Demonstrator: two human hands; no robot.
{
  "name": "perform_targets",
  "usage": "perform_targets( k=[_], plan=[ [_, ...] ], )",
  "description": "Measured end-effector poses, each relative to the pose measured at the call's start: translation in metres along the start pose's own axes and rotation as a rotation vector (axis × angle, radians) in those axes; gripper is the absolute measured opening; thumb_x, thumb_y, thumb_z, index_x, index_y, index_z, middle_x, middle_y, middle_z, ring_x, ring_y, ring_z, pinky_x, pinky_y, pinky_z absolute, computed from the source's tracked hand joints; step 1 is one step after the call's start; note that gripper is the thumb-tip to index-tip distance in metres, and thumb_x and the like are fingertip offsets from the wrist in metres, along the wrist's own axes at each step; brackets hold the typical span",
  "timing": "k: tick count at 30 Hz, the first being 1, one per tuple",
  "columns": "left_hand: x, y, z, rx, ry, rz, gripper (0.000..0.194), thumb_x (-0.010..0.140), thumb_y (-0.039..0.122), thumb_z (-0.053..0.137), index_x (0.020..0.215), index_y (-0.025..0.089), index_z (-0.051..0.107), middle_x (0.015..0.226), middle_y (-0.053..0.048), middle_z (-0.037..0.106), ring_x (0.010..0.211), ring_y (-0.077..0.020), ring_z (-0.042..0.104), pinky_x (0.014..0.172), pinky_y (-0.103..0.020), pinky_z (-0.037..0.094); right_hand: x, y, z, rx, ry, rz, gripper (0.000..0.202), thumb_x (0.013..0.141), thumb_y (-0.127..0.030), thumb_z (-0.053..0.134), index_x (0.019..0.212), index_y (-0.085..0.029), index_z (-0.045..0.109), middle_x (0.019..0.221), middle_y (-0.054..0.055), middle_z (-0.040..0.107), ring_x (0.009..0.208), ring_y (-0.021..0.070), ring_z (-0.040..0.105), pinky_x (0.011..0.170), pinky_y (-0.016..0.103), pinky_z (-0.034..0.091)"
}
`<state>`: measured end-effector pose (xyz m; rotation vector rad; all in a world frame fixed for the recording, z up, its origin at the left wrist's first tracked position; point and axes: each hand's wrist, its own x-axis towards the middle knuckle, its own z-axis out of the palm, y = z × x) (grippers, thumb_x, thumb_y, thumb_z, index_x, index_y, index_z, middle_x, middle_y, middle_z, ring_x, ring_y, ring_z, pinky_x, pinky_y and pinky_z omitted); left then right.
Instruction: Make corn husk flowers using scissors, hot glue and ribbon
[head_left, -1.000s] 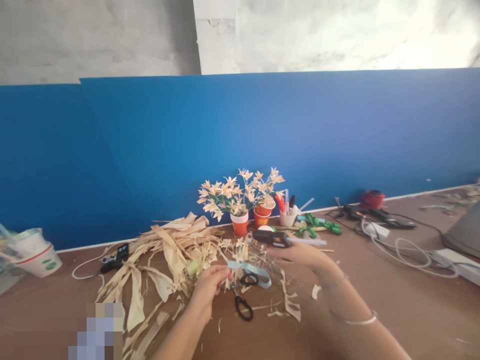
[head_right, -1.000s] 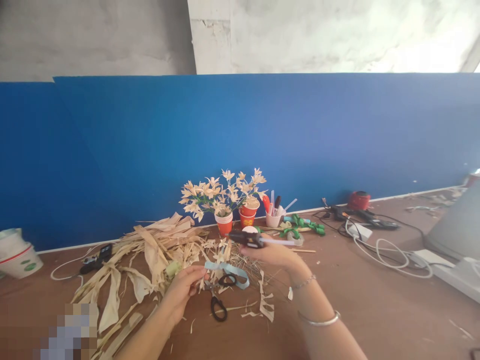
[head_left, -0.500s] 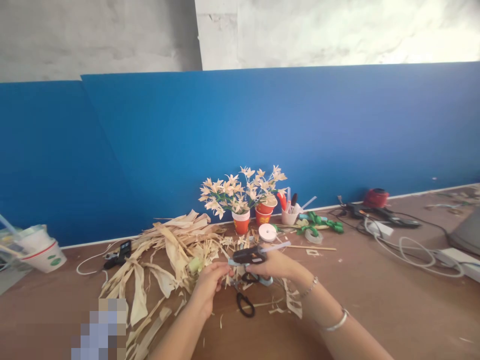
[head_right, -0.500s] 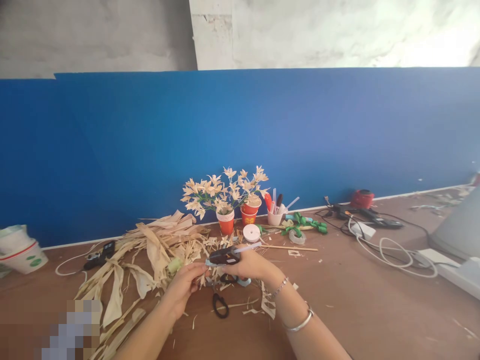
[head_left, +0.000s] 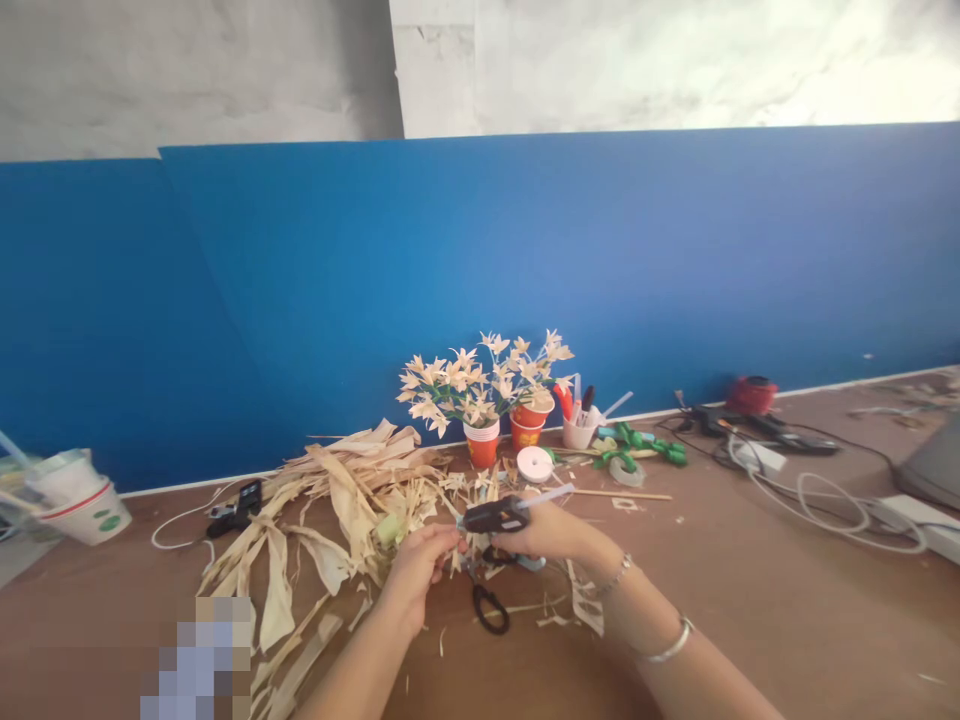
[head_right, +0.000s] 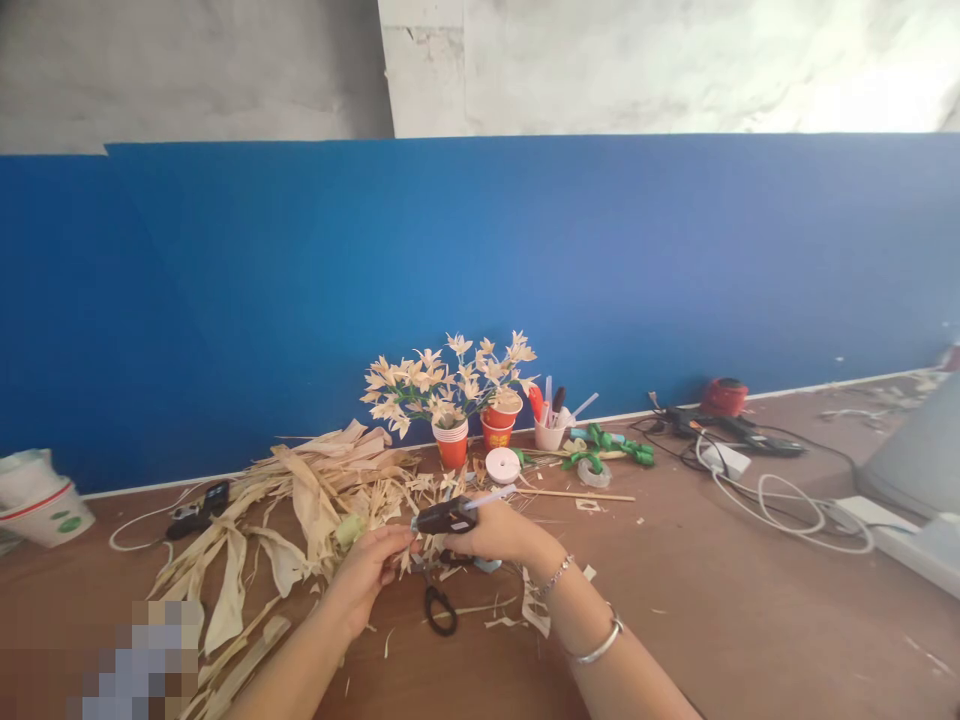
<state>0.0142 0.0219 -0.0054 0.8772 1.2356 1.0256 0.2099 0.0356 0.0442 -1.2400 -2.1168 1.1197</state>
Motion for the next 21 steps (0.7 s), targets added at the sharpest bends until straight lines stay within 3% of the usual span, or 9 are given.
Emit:
perform_targets(
  k=[21],
  plan=[
    [-0.0013,0.0021,0.0006,-0.009,0.001,0.002,0.022,0.056,0.031,0.067,0.069,0.013,0.065,0.062,-0.002,0.066,0.046,-0.0060,0.036,0.042,-0.019,0.017,0.0012,0.0030,0.0004,-0.005,0.027,-0.011,0.018,0.065,-0.016,0.054,0.082,-0.016,0.059,0.067,-0.002,0.060,0.057,0.0091,0.051,0.052,0.017,0.041]
  ],
)
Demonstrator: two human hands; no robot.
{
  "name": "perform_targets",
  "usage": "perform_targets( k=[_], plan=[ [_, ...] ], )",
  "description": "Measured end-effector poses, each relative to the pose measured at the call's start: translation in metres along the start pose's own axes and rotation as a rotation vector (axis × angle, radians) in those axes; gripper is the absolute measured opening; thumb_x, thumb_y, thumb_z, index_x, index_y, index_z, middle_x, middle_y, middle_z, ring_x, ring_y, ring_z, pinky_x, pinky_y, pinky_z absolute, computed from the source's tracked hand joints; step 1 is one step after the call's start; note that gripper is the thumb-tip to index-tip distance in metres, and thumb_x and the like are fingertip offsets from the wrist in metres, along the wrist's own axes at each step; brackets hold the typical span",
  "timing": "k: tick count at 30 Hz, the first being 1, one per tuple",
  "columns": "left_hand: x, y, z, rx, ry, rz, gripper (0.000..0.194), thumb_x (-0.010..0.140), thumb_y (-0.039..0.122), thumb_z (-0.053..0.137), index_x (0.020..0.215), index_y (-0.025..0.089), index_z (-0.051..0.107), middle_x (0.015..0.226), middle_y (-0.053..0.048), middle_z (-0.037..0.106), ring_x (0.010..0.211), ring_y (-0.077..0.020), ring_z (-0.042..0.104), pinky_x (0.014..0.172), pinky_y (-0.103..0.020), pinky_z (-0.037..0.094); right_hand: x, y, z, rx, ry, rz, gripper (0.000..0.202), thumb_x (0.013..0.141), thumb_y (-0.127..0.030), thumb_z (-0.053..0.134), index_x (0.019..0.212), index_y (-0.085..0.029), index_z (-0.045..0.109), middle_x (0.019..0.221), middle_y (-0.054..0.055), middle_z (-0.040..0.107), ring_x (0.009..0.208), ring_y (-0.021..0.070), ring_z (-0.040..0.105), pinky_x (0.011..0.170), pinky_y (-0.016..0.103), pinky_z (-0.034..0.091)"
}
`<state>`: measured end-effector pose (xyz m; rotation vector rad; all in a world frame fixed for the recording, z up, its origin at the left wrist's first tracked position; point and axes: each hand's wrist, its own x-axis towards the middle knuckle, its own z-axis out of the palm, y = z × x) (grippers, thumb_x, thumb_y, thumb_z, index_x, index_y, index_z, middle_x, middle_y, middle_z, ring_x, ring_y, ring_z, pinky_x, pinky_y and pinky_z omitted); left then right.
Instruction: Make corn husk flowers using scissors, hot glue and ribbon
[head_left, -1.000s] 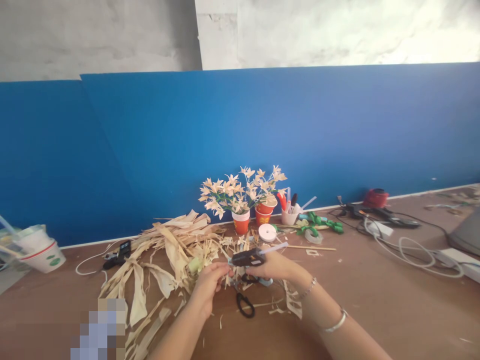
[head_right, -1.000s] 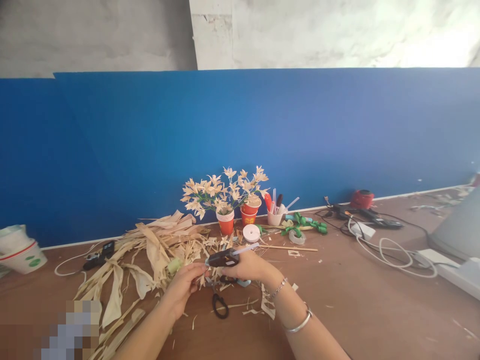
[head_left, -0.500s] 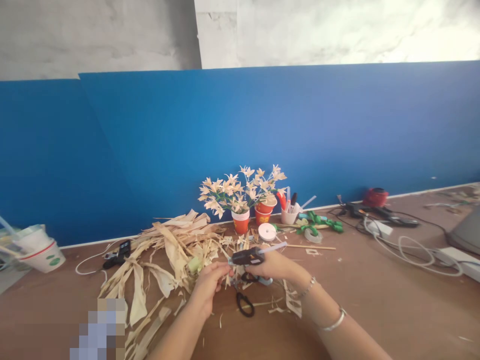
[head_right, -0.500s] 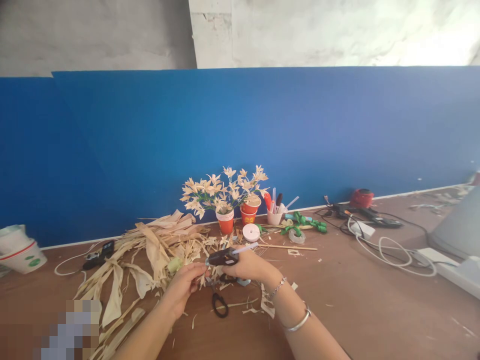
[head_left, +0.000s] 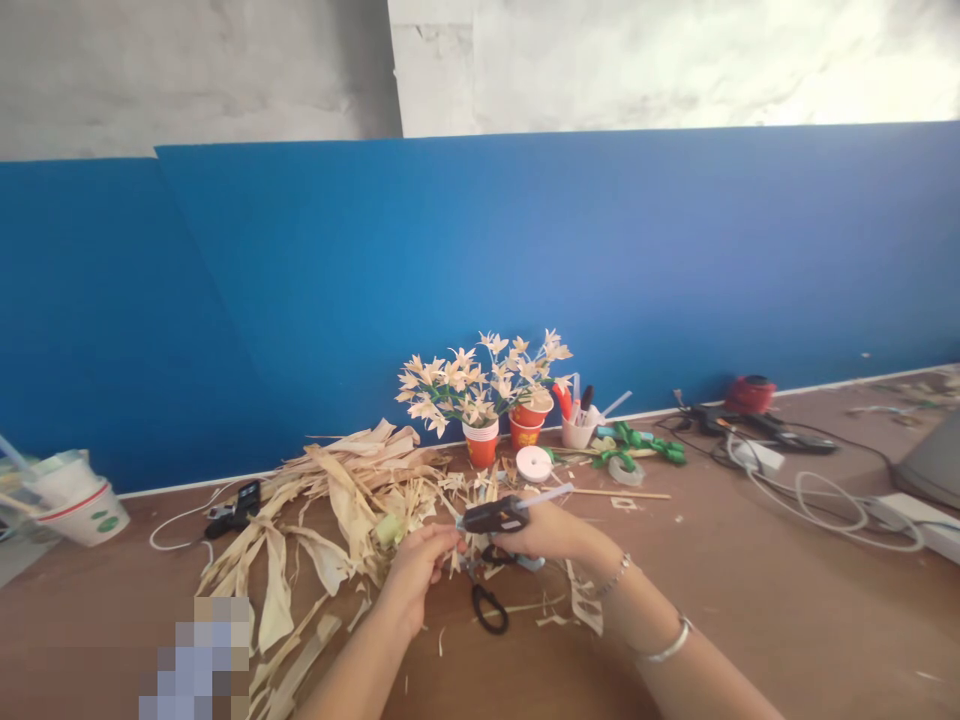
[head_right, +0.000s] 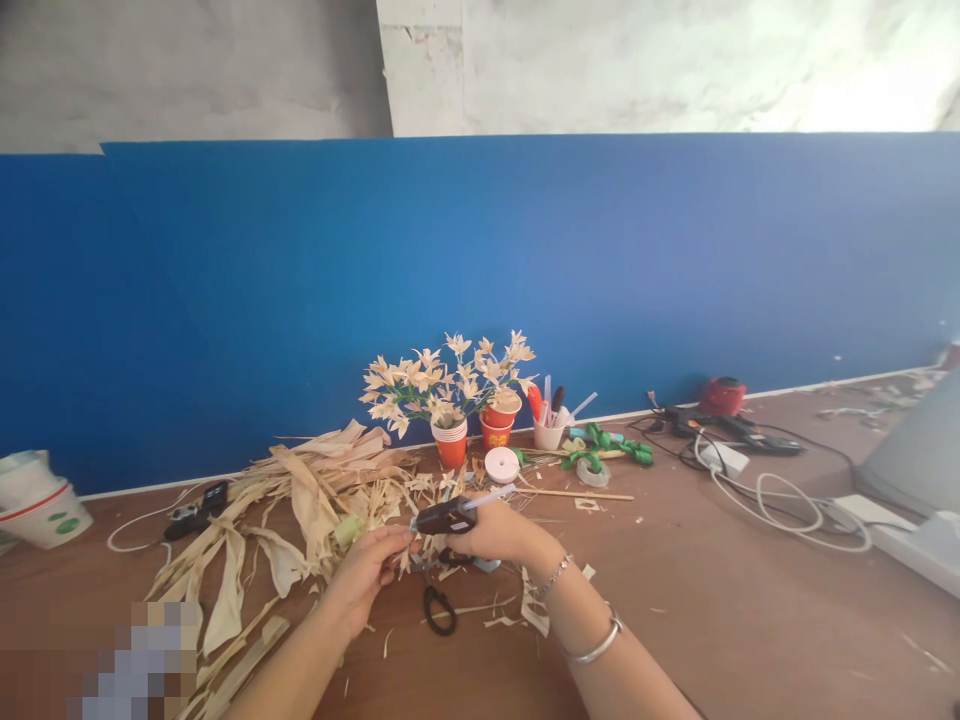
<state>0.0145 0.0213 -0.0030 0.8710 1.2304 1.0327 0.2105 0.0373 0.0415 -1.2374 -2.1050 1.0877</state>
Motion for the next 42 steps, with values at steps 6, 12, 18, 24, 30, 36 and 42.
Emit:
perform_targets(
  k=[6,12,18,24,30,36,42],
  plan=[
    [0.0024,-0.0022,-0.0007,-0.004,-0.005,-0.003,0.021,0.055,0.030,0.068,0.068,0.014,0.064,0.061,-0.002,0.065,0.046,-0.0059,0.036,0.042,-0.019,0.015,0.0018,0.0050,0.0012,0.016,-0.002,0.029,0.019,0.065,-0.015,0.053,0.083,-0.015,0.058,0.066,-0.002,0.059,0.055,0.0089,0.049,0.047,0.016,0.038],
    [0.0018,-0.0019,-0.0003,-0.004,-0.001,-0.004,0.020,0.056,0.030,0.066,0.068,0.014,0.065,0.062,-0.002,0.065,0.046,-0.0062,0.037,0.043,-0.019,0.017,0.0028,0.0059,0.0012,0.023,-0.032,0.000,0.016,0.063,-0.013,0.051,0.077,-0.015,0.058,0.065,-0.002,0.058,0.056,0.0086,0.048,0.049,0.016,0.039],
    [0.0015,-0.0009,0.0001,0.000,0.003,-0.006,0.020,0.055,0.030,0.067,0.066,0.014,0.065,0.061,-0.002,0.065,0.045,-0.0064,0.036,0.042,-0.019,0.015,0.0032,0.0081,0.0013,0.009,-0.009,0.043,0.017,0.063,-0.014,0.052,0.079,-0.015,0.057,0.066,-0.002,0.058,0.054,0.0082,0.048,0.048,0.016,0.038],
    [0.0019,-0.0012,-0.0002,0.017,0.005,-0.008,0.023,0.054,0.033,0.068,0.067,0.015,0.065,0.062,-0.002,0.065,0.045,-0.0065,0.036,0.042,-0.020,0.016,0.0026,0.0064,0.0012,0.000,-0.003,0.051,0.016,0.062,-0.013,0.052,0.077,-0.015,0.056,0.064,-0.002,0.057,0.056,0.0084,0.048,0.049,0.016,0.038],
    [0.0028,-0.0025,-0.0008,0.008,-0.010,-0.001,0.020,0.055,0.030,0.067,0.067,0.014,0.065,0.061,-0.001,0.065,0.045,-0.0062,0.036,0.042,-0.019,0.015,0.0013,0.0035,0.0002,-0.014,-0.008,0.005,0.017,0.061,-0.011,0.050,0.076,-0.015,0.057,0.067,-0.002,0.058,0.059,0.0094,0.049,0.051,0.017,0.038],
    [0.0037,-0.0040,-0.0015,0.017,-0.014,0.007,0.021,0.056,0.032,0.068,0.067,0.015,0.065,0.061,-0.001,0.065,0.044,-0.0059,0.036,0.041,-0.019,0.016,0.0019,0.0058,0.0005,-0.010,-0.018,0.018,0.016,0.060,-0.011,0.049,0.074,-0.015,0.056,0.063,-0.003,0.057,0.056,0.0089,0.047,0.047,0.016,0.036],
    [0.0031,-0.0031,-0.0014,0.009,-0.012,0.005,0.020,0.057,0.030,0.067,0.068,0.014,0.065,0.061,-0.002,0.065,0.045,-0.0061,0.035,0.041,-0.019,0.015,0.0008,0.0044,-0.0004,-0.021,-0.013,0.001,0.016,0.060,-0.011,0.049,0.074,-0.015,0.056,0.065,-0.003,0.057,0.058,0.0088,0.048,0.049,0.016,0.036]
  ],
)
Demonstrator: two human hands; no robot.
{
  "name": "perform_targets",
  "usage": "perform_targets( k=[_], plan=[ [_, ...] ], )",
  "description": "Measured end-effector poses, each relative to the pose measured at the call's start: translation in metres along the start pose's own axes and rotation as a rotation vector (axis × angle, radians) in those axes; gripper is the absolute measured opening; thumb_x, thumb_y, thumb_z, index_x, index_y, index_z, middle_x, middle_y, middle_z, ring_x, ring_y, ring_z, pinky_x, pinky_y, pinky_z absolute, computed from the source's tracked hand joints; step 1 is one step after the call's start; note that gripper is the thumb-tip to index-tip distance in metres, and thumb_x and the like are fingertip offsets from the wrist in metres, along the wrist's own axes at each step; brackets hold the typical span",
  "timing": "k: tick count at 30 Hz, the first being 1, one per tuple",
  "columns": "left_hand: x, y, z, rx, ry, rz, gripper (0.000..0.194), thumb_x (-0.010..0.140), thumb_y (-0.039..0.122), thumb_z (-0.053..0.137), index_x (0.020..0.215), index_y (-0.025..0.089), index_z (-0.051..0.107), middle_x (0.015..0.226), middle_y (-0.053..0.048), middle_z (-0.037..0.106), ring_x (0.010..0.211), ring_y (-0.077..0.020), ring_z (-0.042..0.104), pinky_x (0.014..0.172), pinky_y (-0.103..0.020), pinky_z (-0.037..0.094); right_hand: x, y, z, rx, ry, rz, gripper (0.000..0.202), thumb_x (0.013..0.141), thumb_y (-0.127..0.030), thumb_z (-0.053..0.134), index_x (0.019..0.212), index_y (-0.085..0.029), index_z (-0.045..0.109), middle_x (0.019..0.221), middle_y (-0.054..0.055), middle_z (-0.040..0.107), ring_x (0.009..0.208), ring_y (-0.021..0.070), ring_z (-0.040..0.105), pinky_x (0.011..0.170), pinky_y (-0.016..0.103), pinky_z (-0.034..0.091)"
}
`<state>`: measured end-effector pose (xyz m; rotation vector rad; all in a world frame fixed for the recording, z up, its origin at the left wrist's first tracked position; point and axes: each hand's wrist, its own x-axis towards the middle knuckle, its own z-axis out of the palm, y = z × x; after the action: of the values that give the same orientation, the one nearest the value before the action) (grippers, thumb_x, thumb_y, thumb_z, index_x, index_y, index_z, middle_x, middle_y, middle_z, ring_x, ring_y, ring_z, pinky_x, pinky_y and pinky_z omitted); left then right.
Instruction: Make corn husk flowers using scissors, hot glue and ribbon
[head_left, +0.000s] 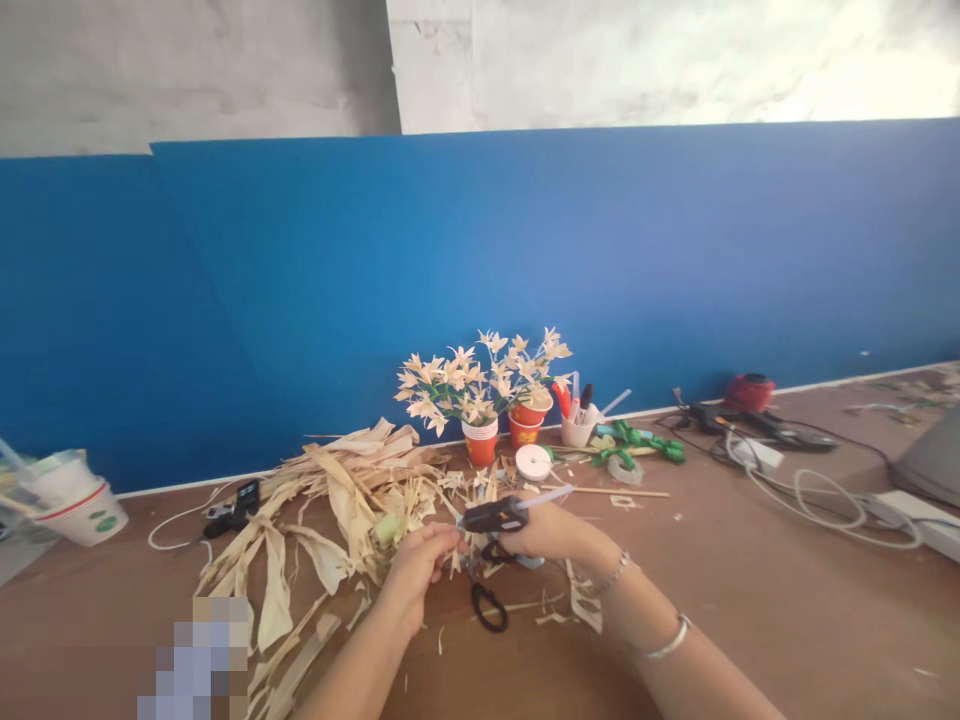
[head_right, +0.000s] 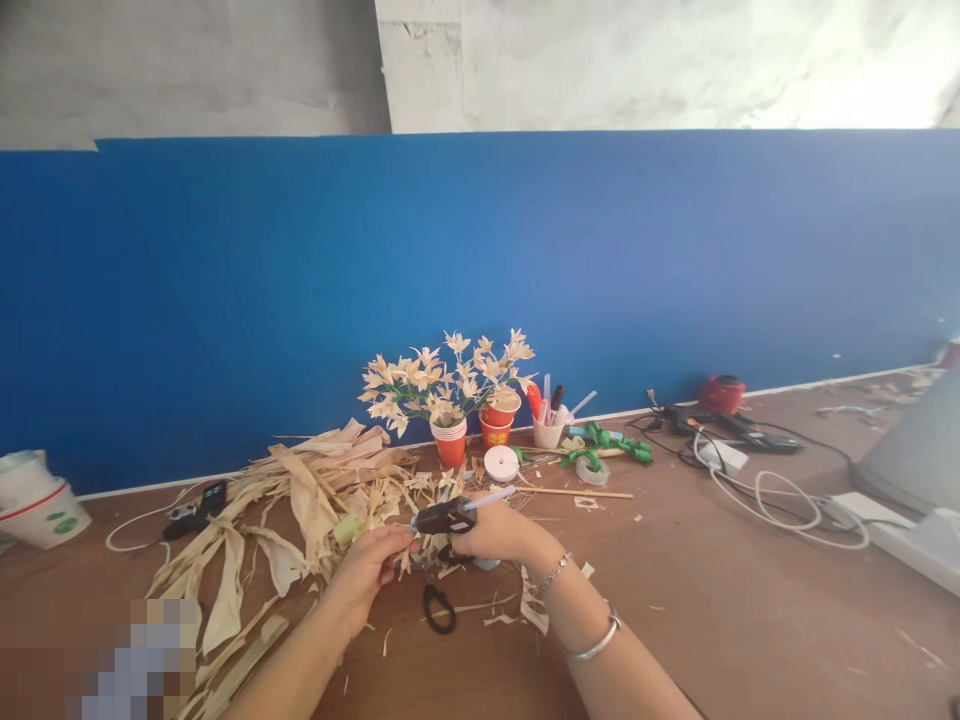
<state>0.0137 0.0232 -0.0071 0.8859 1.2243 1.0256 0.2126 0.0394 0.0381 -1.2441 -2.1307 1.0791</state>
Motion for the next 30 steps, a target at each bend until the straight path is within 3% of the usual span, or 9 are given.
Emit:
perform_targets(
  k=[30],
  plan=[
    [-0.0014,0.0009,0.0005,0.034,0.009,-0.001,0.024,0.054,0.035,0.068,0.067,0.015,0.064,0.064,-0.002,0.065,0.046,-0.0074,0.037,0.044,-0.020,0.017,0.0016,0.0015,-0.0010,-0.036,0.001,0.041,0.016,0.064,-0.013,0.051,0.078,-0.015,0.060,0.067,-0.001,0.061,0.054,0.0087,0.049,0.048,0.016,0.038]
  ],
)
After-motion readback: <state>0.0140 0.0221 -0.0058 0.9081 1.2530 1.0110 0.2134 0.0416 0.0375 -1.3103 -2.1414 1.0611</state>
